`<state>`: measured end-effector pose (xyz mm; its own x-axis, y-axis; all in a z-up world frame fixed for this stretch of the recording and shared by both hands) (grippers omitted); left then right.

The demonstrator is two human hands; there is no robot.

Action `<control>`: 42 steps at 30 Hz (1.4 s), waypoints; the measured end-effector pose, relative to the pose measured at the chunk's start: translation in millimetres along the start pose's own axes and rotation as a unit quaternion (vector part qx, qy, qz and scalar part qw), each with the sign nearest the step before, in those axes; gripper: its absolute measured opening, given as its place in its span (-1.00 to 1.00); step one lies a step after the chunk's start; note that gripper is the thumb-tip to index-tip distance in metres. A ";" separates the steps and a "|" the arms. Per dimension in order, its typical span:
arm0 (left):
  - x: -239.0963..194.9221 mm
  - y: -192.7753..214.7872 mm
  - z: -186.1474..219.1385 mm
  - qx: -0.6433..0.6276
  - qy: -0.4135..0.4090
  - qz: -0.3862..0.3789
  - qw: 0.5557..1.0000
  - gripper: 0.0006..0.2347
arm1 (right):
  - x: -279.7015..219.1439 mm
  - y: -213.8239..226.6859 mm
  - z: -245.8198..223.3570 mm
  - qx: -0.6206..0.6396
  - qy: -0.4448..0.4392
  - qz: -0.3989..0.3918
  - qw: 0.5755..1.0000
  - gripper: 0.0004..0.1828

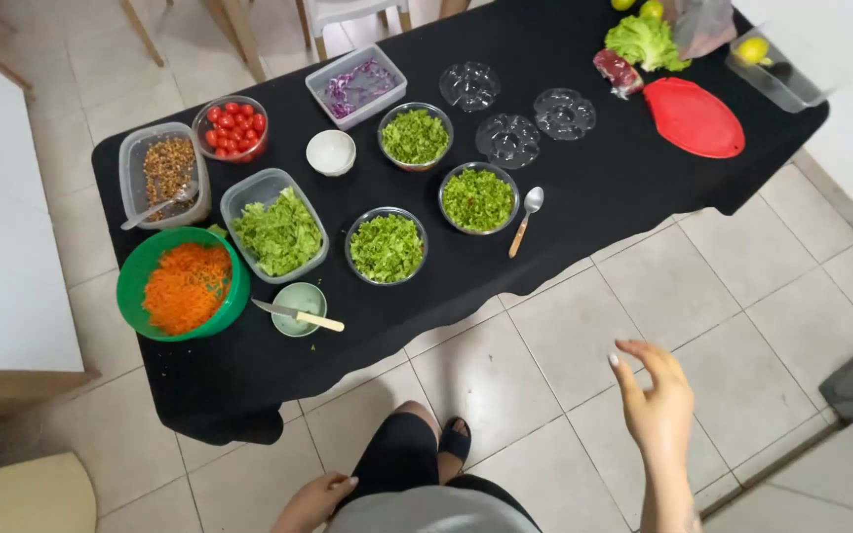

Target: The person assembles salads in three clear bowls by adding cherry tomatoes and sliced hard-boiled eggs to a base of chopped lettuce. They use a knife to slice the eggs at the sink and then transfer the pieces to the bowls on the table.

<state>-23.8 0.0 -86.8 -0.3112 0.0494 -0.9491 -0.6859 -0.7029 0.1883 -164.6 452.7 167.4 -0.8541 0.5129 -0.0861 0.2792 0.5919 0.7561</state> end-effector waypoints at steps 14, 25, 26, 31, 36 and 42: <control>78.8 79.0 138.2 -0.074 -0.058 0.085 0.992 -0.59 | 309.5 -191.9 -22.2 -0.092 -0.049 -0.143 0.984 -0.71; 58.3 32.1 186.9 -0.362 0.062 0.199 0.908 -0.56 | 447.2 -285.0 -28.5 -0.170 -0.164 -0.245 0.940 -0.71; 60.6 25.8 195.9 -0.336 0.060 0.174 0.924 -0.57 | 460.5 -295.0 -33.1 -0.070 -0.123 -0.249 0.958 -0.78; 37.4 -1.4 224.8 -0.355 0.066 0.154 0.920 -0.58 | 508.3 -301.5 -78.6 0.327 -0.093 -0.370 0.865 -0.91; 2.9 27.2 247.2 -0.365 0.029 0.223 0.903 -0.61 | 430.2 -271.9 -176.1 0.139 0.128 -0.405 0.895 -0.89; -35.6 80.3 249.1 -0.390 -0.016 0.379 0.839 -0.68 | 220.4 -332.9 -222.4 -0.152 0.275 -0.478 0.820 -0.80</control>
<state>-231.7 118.5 25.0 -0.4890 -0.6114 -0.6221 0.3523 -0.7909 0.5003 -543.4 230.4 41.0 -0.7107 -0.5030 -0.4919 -0.6849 0.3346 0.6473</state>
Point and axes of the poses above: each hand's wrist, its own x-axis towards the middle knuckle, its own y-axis out of the back of the hand, z = x × y, the point moved 9 cm from there along x, towards the middle knuckle, and after that the axes turned 4 degrees about -y, right-handed, at the moved point
